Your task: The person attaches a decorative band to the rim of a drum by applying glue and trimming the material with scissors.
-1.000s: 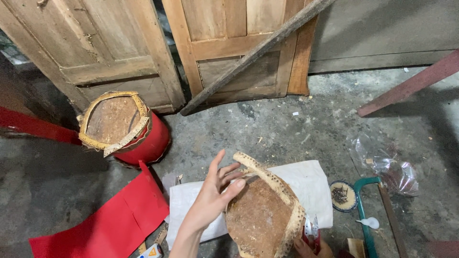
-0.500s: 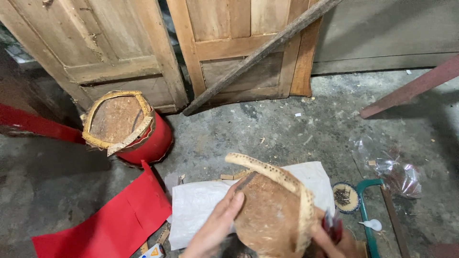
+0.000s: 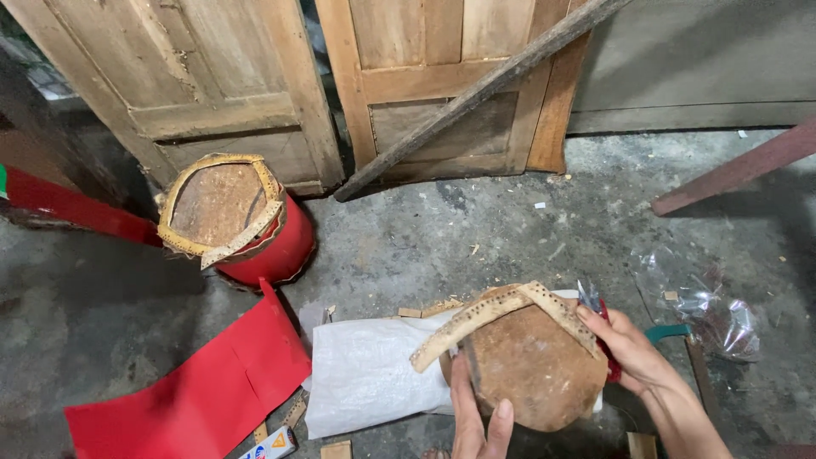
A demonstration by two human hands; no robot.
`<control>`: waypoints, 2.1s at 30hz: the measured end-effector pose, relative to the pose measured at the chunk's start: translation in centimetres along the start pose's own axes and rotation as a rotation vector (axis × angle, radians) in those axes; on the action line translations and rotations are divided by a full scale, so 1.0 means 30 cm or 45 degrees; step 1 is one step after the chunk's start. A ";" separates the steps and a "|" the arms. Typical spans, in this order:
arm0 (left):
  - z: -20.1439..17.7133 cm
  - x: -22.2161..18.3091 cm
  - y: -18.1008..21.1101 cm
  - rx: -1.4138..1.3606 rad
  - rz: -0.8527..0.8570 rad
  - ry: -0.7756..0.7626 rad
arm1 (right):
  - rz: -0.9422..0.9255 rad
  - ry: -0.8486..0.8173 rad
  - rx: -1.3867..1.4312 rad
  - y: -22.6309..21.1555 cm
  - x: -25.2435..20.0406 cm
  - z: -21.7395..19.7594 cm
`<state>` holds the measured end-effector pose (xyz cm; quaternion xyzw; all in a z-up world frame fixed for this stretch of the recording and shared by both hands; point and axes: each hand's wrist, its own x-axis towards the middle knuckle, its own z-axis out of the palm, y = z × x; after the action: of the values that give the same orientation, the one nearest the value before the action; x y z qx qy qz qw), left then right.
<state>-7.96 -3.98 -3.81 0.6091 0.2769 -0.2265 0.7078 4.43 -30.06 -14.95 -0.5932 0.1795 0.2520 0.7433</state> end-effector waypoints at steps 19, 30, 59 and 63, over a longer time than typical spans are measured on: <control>-0.232 0.085 0.299 0.958 0.783 -0.111 | -0.001 0.081 0.146 0.126 0.082 -0.178; -0.189 0.177 0.213 0.439 0.470 -0.204 | 0.046 0.141 0.096 -0.057 -0.058 -0.003; -0.148 0.229 0.145 -0.080 0.195 -0.354 | 0.334 -0.225 0.049 -0.118 -0.404 0.487; -0.138 0.182 0.189 -0.205 0.042 -0.321 | 0.231 -0.306 0.024 -0.089 -0.399 0.476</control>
<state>-0.63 1.07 -3.70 0.5217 0.1930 -0.2665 0.7871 -4.14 -18.55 -2.75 -0.5332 0.1445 0.3856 0.7390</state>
